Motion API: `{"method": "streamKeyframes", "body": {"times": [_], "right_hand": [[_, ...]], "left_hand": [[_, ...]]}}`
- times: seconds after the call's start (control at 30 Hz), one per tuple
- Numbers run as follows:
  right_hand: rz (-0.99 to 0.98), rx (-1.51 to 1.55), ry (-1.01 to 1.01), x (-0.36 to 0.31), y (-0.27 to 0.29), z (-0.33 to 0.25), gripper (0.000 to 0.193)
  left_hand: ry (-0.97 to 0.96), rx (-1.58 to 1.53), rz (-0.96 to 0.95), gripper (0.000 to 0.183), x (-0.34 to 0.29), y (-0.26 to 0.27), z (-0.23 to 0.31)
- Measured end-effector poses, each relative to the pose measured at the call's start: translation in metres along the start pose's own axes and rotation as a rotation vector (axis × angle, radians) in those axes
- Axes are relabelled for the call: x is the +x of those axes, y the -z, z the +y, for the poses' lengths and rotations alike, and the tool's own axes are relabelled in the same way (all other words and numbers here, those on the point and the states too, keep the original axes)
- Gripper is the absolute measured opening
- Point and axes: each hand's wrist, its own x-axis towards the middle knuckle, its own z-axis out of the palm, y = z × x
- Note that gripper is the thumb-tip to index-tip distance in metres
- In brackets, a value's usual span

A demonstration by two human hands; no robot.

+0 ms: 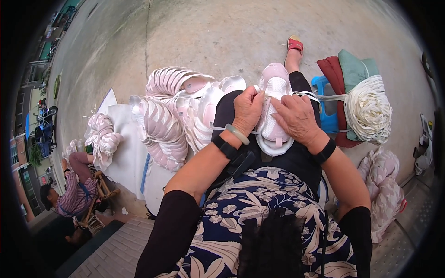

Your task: The recorder is lacing a pink and white shoe by hand while sitting outdoors.

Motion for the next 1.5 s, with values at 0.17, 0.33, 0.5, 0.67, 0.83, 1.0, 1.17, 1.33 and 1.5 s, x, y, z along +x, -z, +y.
{"method": "streamKeyframes", "body": {"times": [0.17,0.33,0.5,0.67,0.83,1.0,1.17,1.33,1.5], "right_hand": [[-0.003,0.054,-0.034,0.001,-0.001,0.002,0.034],[0.03,0.167,-0.064,0.002,-0.003,0.006,0.034],[-0.013,0.215,-0.118,0.011,-0.006,0.0,0.028],[0.14,0.262,-0.131,0.005,-0.018,0.004,0.019],[0.13,0.333,-0.144,0.008,-0.023,0.001,0.014],[0.134,0.358,-0.17,0.011,-0.025,0.001,0.017],[0.166,0.244,-0.188,0.008,-0.028,-0.003,0.019],[0.173,0.072,-0.12,0.007,-0.022,-0.009,0.021],[0.138,0.009,-0.036,0.005,-0.016,-0.012,0.027]], "left_hand": [[-0.025,0.024,0.015,0.017,0.003,-0.003,0.001],[-0.215,0.271,0.048,0.015,0.003,-0.007,0.012],[-0.333,0.471,0.084,0.012,0.007,-0.005,-0.001],[-0.209,0.389,0.136,0.017,-0.002,-0.014,0.005],[-0.303,0.346,0.13,0.027,-0.019,-0.002,0.013],[-0.445,0.558,-0.128,0.05,-0.023,0.012,0.03],[-0.335,0.649,-0.146,0.055,-0.025,0.007,0.027],[-0.252,0.814,-0.237,0.049,-0.025,-0.006,0.017],[-0.286,0.894,-0.197,0.047,-0.032,-0.013,0.008]]}}
